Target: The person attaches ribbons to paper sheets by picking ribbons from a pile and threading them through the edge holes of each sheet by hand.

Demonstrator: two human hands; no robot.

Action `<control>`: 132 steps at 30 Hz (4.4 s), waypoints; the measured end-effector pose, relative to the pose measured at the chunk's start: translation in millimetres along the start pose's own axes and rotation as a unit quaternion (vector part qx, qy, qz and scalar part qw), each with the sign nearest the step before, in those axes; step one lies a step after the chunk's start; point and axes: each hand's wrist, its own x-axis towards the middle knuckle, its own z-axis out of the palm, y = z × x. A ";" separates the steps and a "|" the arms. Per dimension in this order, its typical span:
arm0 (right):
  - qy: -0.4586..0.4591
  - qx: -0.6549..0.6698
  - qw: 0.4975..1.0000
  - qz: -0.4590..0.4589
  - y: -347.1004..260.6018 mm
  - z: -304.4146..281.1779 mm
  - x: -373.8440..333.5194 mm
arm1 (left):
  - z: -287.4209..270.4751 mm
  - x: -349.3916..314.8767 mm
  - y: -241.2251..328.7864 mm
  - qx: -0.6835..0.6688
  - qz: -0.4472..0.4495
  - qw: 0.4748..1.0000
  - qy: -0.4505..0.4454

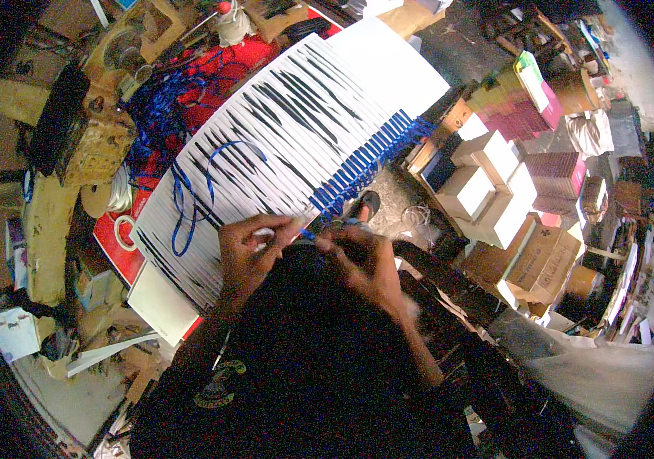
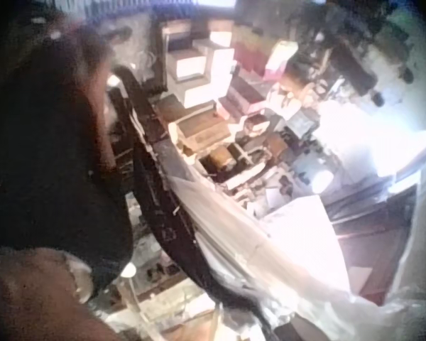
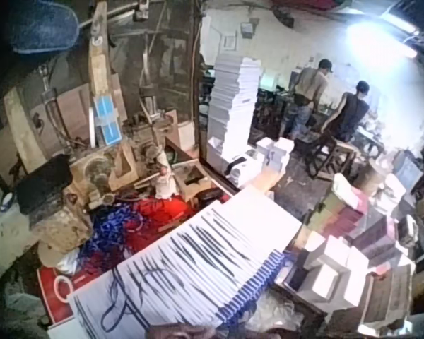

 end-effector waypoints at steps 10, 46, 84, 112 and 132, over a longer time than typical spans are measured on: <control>0.000 0.006 0.998 -0.055 33.9 -2.1 39.4 | -10.9 50.0 -13.5 0.276 0.277 0.916 0.088; 0.029 0.047 0.997 -0.063 -23.8 22.2 10.8 | -40.6 16.8 45.1 0.228 0.138 0.964 -0.018; -0.044 0.073 0.994 -0.069 45.5 -1.7 43.1 | -7.9 45.5 -19.0 0.332 0.217 0.912 0.107; 0.056 -0.022 0.997 -0.051 59.1 7.3 57.7 | -4.1 39.7 -19.6 0.363 0.213 0.904 0.080; -0.171 -0.209 0.830 -0.488 -42.6 99.8 51.2 | -133.9 -57.6 24.6 0.320 0.153 0.935 0.017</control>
